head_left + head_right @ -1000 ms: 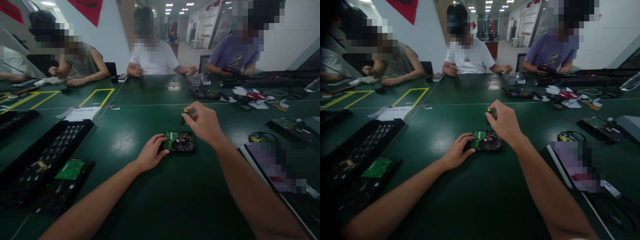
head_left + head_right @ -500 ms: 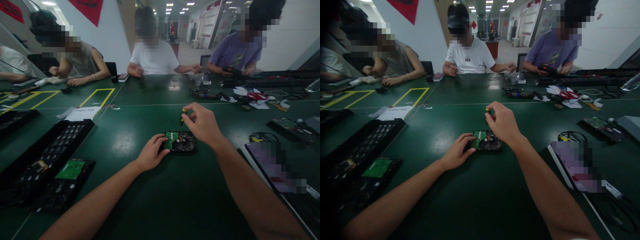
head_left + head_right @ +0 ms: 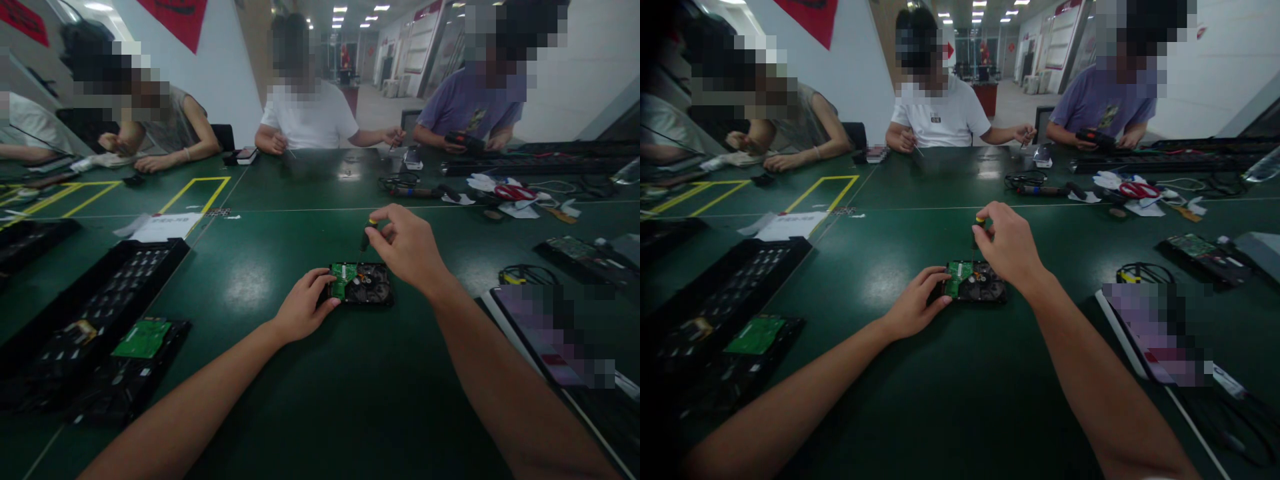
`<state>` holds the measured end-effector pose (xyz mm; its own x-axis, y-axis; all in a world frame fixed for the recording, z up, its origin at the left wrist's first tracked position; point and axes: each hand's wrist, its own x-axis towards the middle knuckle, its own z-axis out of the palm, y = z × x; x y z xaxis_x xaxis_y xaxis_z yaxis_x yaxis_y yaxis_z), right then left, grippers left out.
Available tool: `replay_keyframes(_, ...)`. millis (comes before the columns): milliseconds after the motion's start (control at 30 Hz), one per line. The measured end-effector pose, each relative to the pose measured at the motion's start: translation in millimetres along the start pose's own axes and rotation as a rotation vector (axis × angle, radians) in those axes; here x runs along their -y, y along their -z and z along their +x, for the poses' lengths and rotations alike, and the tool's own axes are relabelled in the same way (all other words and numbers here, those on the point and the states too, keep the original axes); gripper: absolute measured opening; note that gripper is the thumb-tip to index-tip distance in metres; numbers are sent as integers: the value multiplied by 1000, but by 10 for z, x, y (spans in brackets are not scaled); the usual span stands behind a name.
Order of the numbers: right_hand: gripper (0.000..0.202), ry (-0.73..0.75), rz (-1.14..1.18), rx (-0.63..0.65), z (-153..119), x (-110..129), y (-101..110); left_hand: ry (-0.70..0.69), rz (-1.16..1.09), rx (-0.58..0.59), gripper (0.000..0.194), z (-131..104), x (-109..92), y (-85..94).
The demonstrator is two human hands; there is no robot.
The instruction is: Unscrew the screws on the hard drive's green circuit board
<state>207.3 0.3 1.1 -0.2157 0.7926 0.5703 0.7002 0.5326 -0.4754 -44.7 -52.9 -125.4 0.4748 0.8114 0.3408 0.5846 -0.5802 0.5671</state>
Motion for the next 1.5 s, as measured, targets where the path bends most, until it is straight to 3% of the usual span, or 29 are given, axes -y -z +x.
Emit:
replay_keyframes(133, 12, -59, 34, -12, 1, 1, 4, 5, 9, 3, 44, -2, 2, -3)
replay_keyframes(433, 13, 65, -22, -14, 15, 7, 38, 2, 17, 9, 45, 2, 6, 3)
replay_keyframes(667, 10, -49, 29, -21, 8, -34, 13, 1, 24, 5, 44, -3, 4, -2)
replay_keyframes(900, 9, 30, -38, 0, 10, 24, 45, -4, 20, 8, 44, 1, 2, -1)
replay_keyframes(1133, 13, -60, 3, -1, 2, -6, 26, -4, 26, 9, 50, -5, -18, 13)
replay_keyframes(1500, 11, 22, -24, 9, 10, 5, 20, 6, -7, 1, 38, -7, -7, 14)
